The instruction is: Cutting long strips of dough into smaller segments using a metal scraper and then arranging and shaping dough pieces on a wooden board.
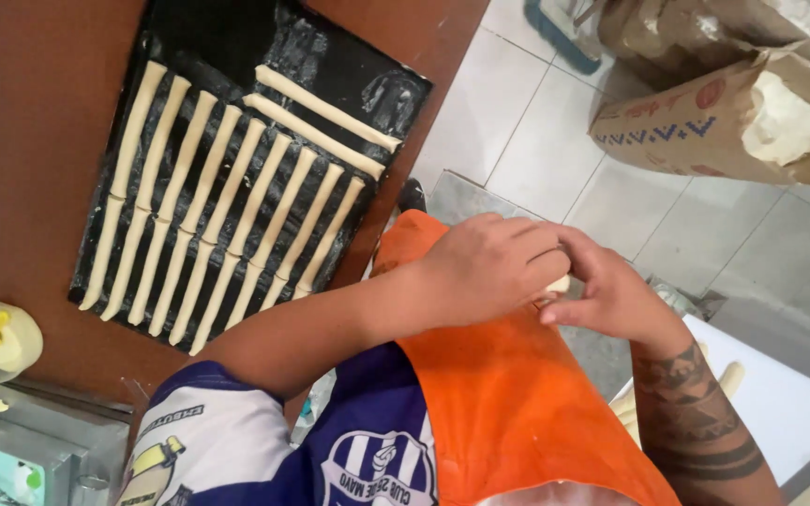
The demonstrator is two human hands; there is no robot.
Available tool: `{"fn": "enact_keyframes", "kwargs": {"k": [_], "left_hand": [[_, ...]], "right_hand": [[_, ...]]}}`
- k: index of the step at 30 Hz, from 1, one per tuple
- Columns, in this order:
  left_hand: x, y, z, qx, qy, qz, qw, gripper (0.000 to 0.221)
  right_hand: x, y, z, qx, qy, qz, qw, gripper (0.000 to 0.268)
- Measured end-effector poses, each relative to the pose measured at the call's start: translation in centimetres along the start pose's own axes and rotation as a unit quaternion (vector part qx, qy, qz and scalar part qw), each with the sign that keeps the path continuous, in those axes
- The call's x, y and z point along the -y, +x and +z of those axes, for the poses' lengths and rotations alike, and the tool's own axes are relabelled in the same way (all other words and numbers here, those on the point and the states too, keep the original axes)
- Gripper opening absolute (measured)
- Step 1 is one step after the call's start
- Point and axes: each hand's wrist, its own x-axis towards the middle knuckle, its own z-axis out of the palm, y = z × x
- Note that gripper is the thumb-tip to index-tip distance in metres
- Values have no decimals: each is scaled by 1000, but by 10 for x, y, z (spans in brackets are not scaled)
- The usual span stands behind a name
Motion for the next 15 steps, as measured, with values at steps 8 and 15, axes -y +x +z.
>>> {"fn": "enact_keyframes", "kwargs": {"k": [8, 15], "left_hand": [[-11, 10, -41, 144, -14, -109, 983, 40], [-74, 42, 50, 206, -230, -196, 931, 80]], "right_hand": [[-45, -47, -21, -67, -241, 72, 966, 33], [-12, -91, -41, -27, -452, -89, 887, 39]]}}
